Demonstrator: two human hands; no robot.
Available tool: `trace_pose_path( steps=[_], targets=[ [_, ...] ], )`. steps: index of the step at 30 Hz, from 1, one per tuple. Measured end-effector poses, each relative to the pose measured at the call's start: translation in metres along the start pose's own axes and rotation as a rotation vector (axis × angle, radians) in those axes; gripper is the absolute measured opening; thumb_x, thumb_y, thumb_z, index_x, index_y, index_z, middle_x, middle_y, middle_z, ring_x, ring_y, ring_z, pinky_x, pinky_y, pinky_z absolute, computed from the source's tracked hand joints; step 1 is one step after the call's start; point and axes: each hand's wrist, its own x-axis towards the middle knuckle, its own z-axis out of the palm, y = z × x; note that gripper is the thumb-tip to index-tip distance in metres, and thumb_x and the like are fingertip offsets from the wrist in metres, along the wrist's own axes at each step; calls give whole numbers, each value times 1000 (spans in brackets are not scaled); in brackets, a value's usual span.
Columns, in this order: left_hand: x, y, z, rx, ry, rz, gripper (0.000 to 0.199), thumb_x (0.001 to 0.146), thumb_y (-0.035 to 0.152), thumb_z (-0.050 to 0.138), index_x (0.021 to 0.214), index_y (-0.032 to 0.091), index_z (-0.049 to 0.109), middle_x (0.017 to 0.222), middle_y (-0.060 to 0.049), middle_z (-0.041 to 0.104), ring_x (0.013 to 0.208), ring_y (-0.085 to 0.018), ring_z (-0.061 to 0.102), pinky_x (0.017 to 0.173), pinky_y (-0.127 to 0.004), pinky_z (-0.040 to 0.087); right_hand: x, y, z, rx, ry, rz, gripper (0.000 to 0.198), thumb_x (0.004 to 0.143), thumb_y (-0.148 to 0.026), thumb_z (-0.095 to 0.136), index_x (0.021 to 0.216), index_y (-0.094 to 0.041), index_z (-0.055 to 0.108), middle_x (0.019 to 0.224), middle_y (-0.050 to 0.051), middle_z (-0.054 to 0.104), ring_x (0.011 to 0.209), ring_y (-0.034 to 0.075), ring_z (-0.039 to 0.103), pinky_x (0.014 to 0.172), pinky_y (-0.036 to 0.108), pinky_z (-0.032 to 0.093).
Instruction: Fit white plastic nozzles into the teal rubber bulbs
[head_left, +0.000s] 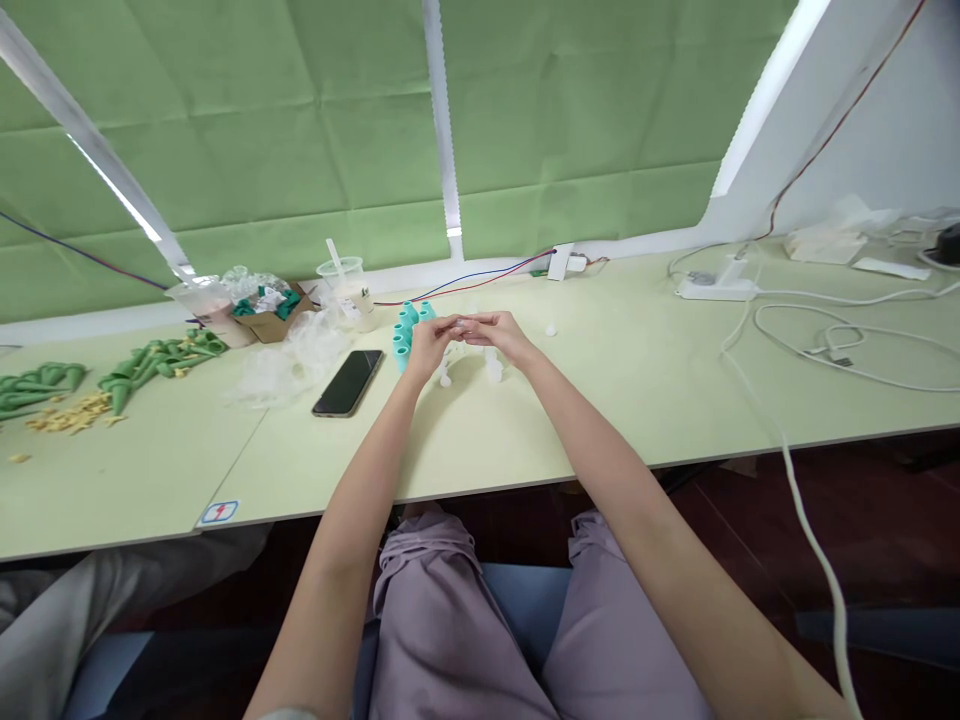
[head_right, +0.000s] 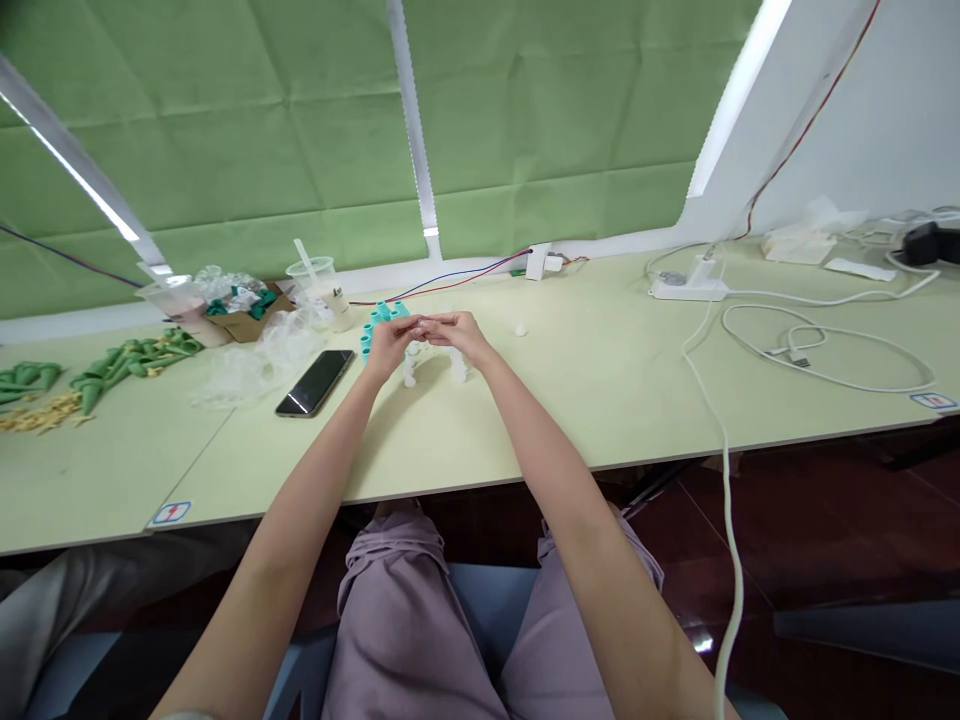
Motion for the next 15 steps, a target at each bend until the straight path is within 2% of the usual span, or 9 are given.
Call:
trace_pose_path(
  steps=[7,11,13,15],
  targets=[
    [-1,-3,4,-163,-4,-37,32,72,33,68,97,14,72,81,-6,71,71,-19,62,76,-37,52,-2,4,4,-74,58,-32,32,66,-41,76,89,-18,73,82,5,74,87,20,69,88,36,52],
    [2,-5,2,-200,81,-75,40,67,41,72,96,15,71,89,-7,72,77,-19,64,78,-36,52,2,0,2,-266,50,-66,41,78,-47,64,112,-24,65,101,5,72,99,20,65,87,37,50],
    [4,-6,0,-225,160,-85,41,66,46,72,94,16,71,94,-8,72,83,-20,64,80,-35,51,6,-2,-7,-496,156,-157,41,84,-48,56,118,-26,61,111,6,68,106,22,60,89,40,47],
    [6,-8,-4,-251,223,-87,41,65,49,72,91,17,72,97,-8,72,89,-20,63,83,-34,50,8,-1,-25,-821,383,-260,36,87,-44,52,115,-25,63,119,9,63,114,26,52,94,44,41]
  ],
)
